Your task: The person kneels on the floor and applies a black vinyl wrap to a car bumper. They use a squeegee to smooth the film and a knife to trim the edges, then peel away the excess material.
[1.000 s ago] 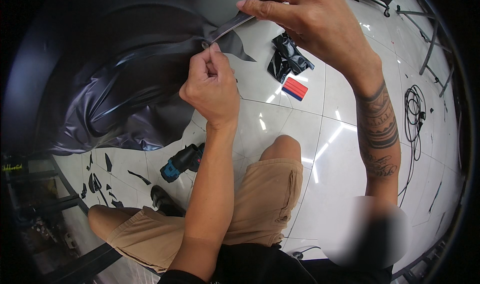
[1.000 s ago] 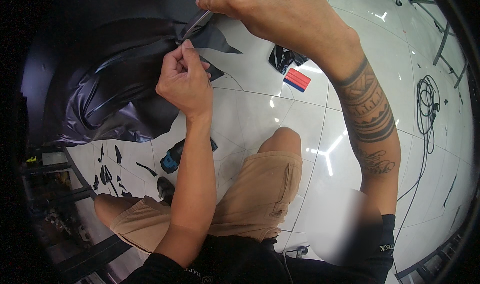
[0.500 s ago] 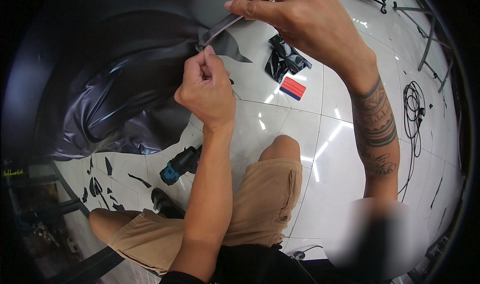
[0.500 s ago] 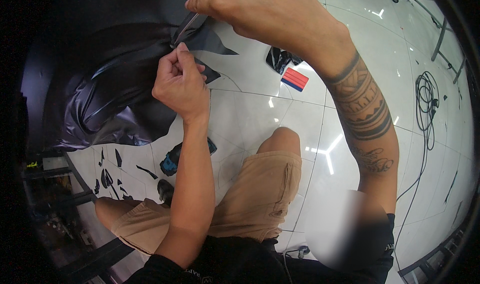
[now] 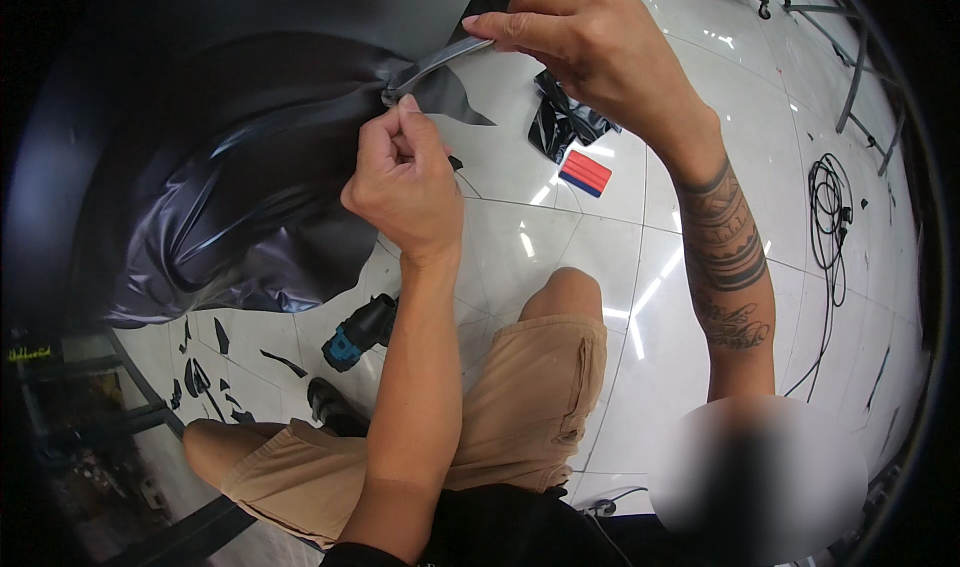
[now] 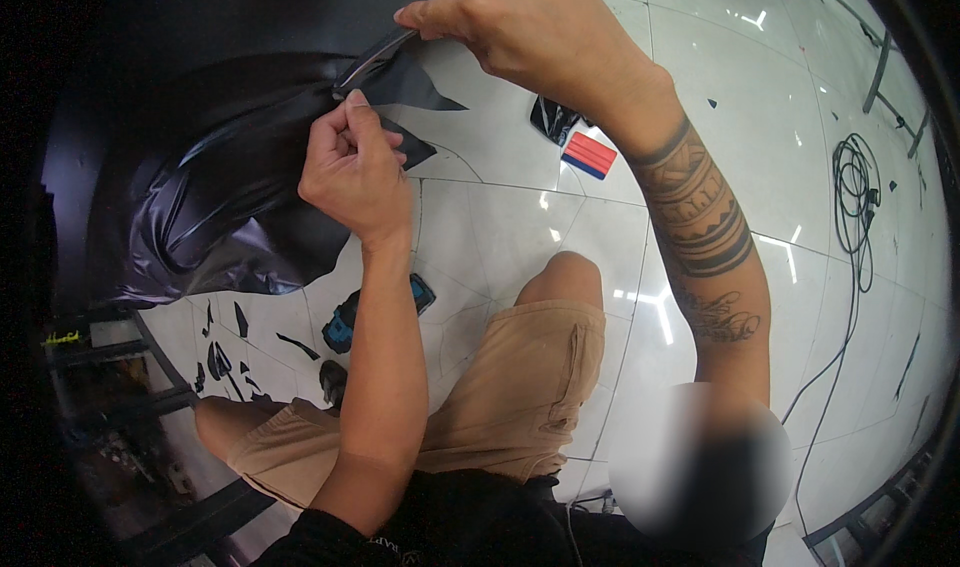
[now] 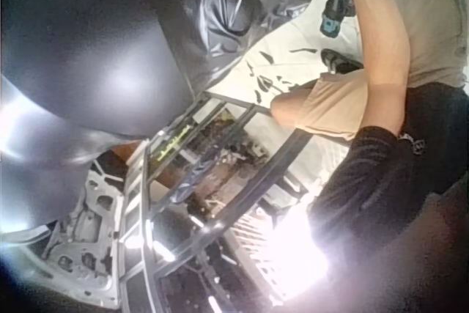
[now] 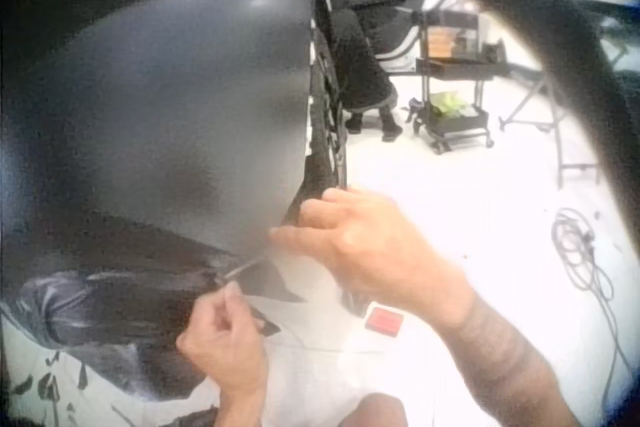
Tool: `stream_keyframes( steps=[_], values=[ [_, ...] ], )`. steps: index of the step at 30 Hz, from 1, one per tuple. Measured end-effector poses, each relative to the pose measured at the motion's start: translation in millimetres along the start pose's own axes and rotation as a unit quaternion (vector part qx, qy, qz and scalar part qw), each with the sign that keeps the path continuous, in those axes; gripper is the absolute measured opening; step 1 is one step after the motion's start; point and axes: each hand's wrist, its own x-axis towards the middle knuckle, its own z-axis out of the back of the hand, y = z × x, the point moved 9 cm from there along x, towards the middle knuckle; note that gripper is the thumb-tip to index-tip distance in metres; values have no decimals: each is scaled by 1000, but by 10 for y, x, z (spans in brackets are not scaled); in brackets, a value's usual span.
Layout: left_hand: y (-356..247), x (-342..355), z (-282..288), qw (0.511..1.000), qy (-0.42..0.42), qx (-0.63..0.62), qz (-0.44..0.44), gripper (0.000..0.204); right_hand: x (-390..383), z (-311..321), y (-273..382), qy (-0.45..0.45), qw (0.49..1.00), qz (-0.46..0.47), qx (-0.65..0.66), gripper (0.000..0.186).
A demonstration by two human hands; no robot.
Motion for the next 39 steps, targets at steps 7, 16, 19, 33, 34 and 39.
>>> stream_keyframes(
  steps=[7,16,19,33,34,39],
  values=[
    [18,3,-6,1000,4,6,-5,18,-220,-192,-115,-69,992,-53,96,31],
    [3,12,10,1000,6,10,-6,18,-451,-468,-149,-96,966,-143,192,19],
    [5,7,4,1000,5,6,-4,17,-519,-519,-126,-99,958,-162,217,20],
    [-71,-19,64,998,3,36,-54,10,-817,-907,178,-161,865,-280,385,18],
    [-69,-11,68,998,4,39,-58,10,-829,-928,191,-165,856,-291,394,18],
    [-9,11,62,996,-2,62,-65,4,-835,-853,203,-181,888,-281,315,14]
  ],
)
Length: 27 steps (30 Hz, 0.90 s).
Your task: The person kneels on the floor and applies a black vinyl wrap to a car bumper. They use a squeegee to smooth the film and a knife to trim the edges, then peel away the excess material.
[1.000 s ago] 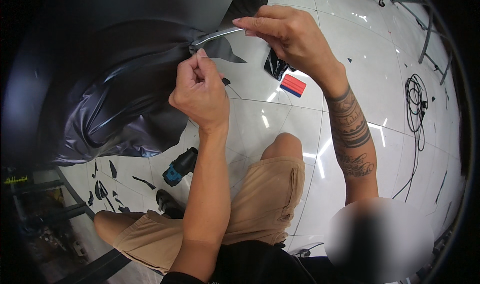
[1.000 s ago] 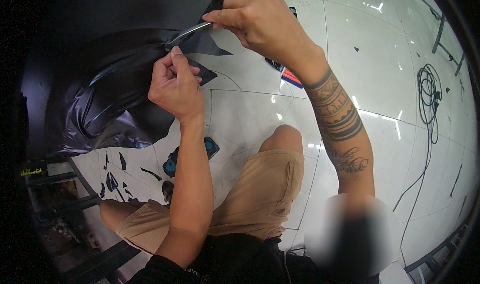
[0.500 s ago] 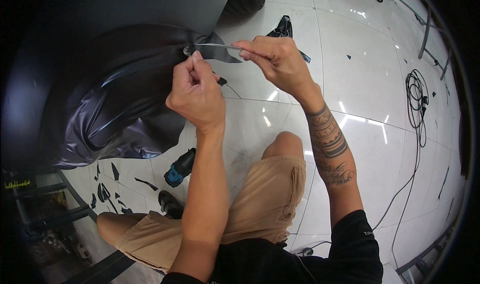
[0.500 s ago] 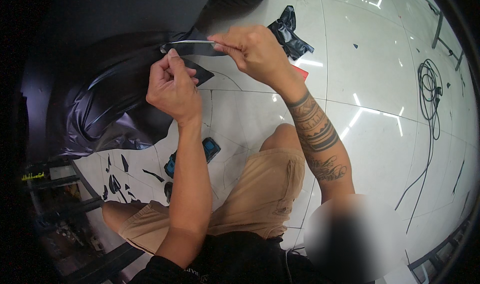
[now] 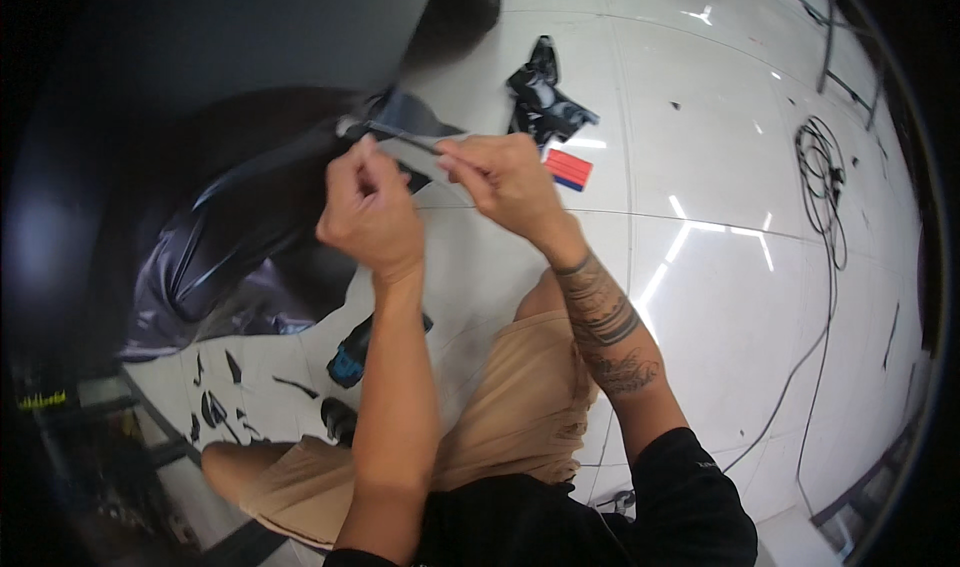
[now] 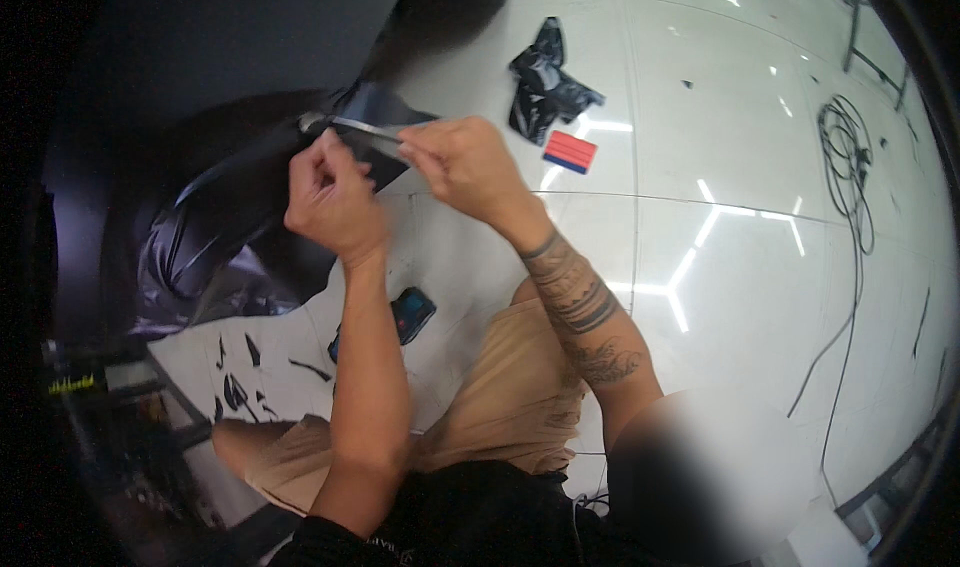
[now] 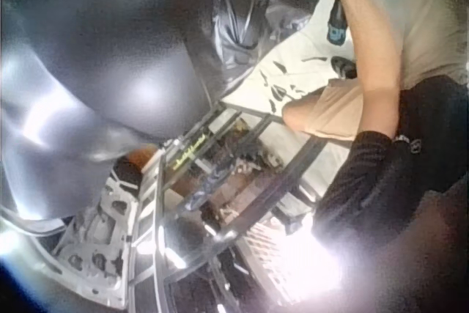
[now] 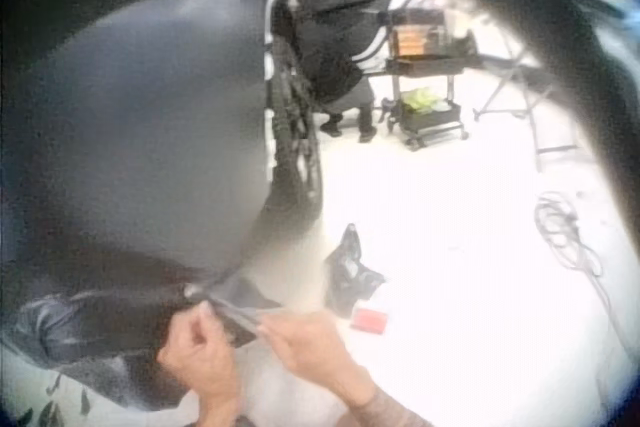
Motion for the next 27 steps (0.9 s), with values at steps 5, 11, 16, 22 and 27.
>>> stream_keyframes(
  steps=[5,11,16,22,27],
  values=[
    [168,-315,93,993,15,103,-47,8,-297,-89,-238,-10,999,29,-31,11],
    [480,-978,66,981,163,59,88,31,-881,384,-329,-78,985,-133,-81,11],
    [807,-1926,-363,917,385,30,101,35,-1716,761,-530,-153,949,-274,-21,18],
    [714,-2545,-296,722,678,135,-1,27,-2640,815,-250,-222,889,-388,101,24],
    [410,-2843,266,646,728,64,-223,20,-2843,864,458,-191,875,-438,79,33]
  ],
)
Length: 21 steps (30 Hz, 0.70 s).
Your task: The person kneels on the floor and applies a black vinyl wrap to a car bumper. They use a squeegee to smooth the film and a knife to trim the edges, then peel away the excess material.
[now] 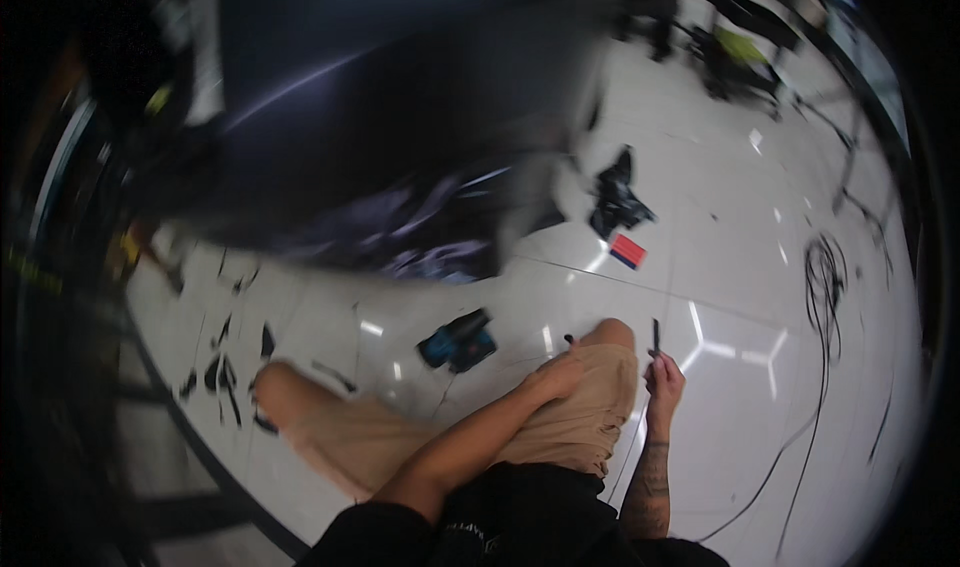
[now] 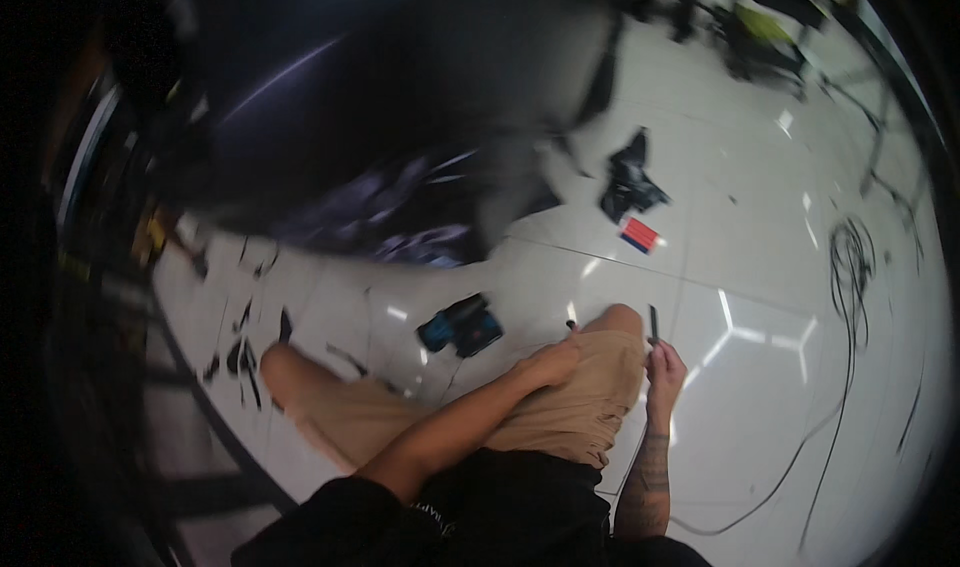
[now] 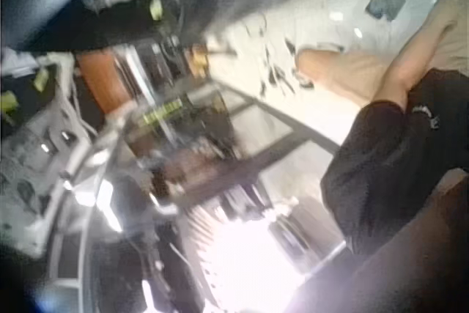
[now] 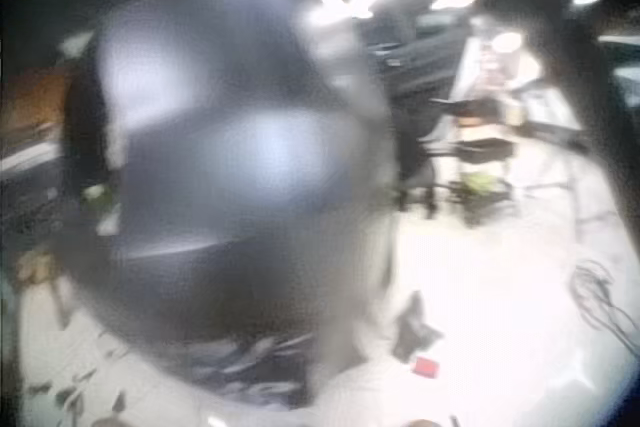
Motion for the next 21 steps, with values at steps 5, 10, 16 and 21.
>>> stream_keyframes(
  steps=[5,10,16,21],
  values=[
    [138,-725,117,954,-109,-221,170,34,-398,-393,462,101,994,45,18,28],
    [-210,-1321,898,907,-190,-372,63,32,-544,-1215,719,170,981,93,24,22],
    [232,-2071,1335,603,-430,-652,163,23,-851,-2403,1359,332,925,166,-80,9],
    [501,-2659,1408,474,-539,-683,134,20,-1271,-2943,1250,471,869,-115,99,10]
  ],
)
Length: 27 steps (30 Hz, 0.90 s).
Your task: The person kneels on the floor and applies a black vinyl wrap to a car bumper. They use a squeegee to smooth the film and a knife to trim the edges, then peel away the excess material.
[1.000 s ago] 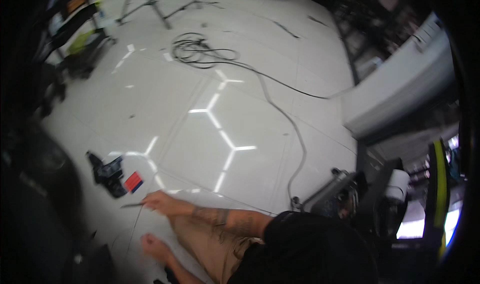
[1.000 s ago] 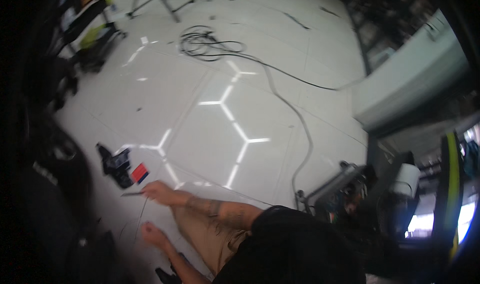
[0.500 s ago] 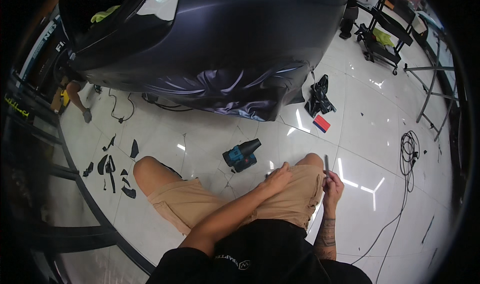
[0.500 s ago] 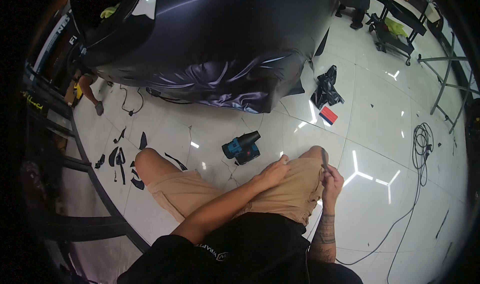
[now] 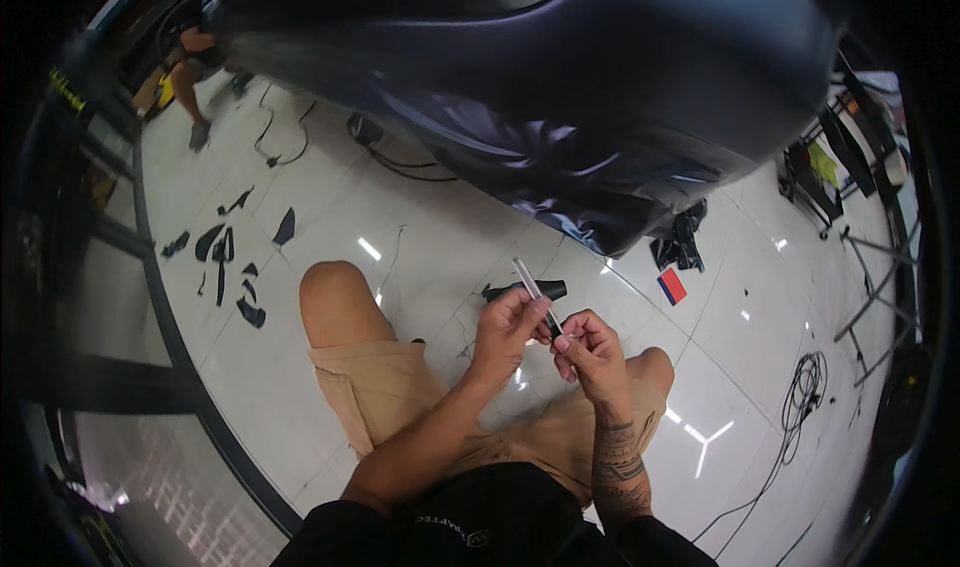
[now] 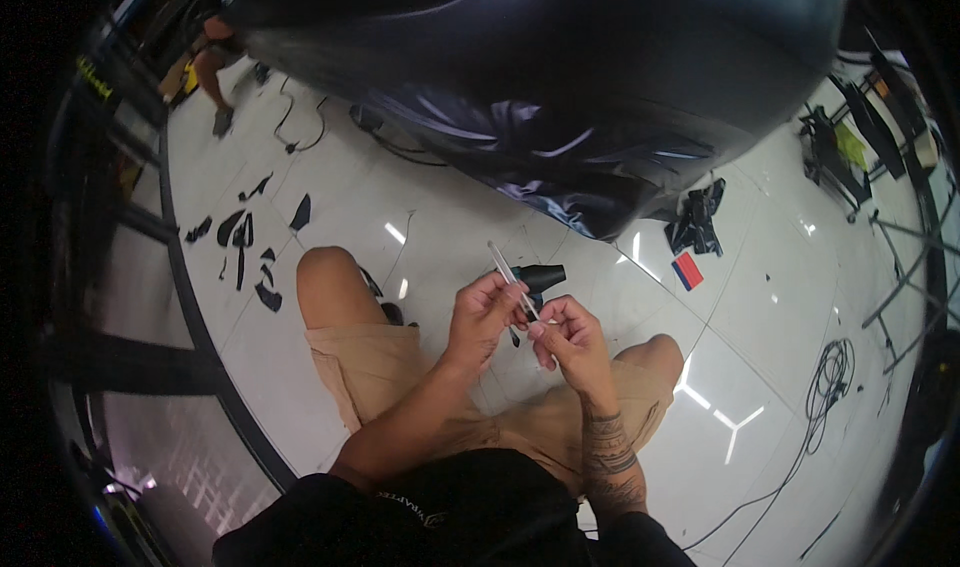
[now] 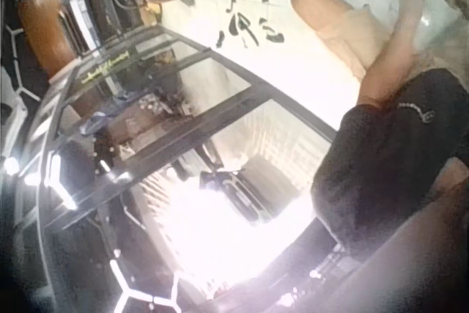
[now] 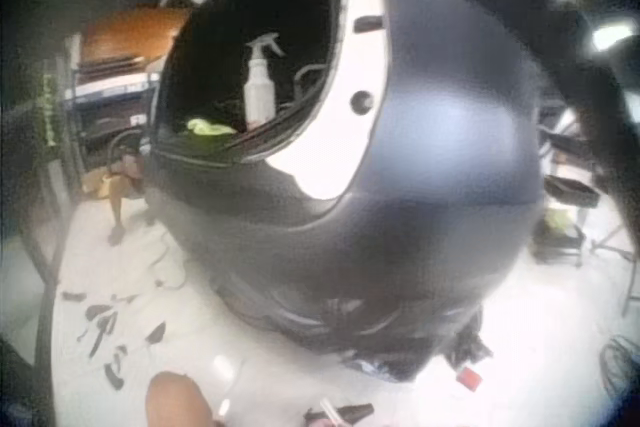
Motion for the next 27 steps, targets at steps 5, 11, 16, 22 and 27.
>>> stream_keyframes(
  steps=[5,11,16,22,27],
  values=[
    [-89,-101,111,999,-44,3,4,21,154,-244,-294,32,994,-37,100,15],
    [-100,-183,241,990,-81,-111,45,26,192,-479,-484,95,991,-63,64,17],
    [8,-116,255,996,-65,-38,55,26,240,-321,-460,66,997,-23,42,16],
    [-941,86,-59,833,-127,441,-310,29,310,-78,-22,19,997,77,25,13],
    [-1649,434,-823,522,-139,686,-487,63,302,393,345,-41,984,167,36,12]
  ],
)
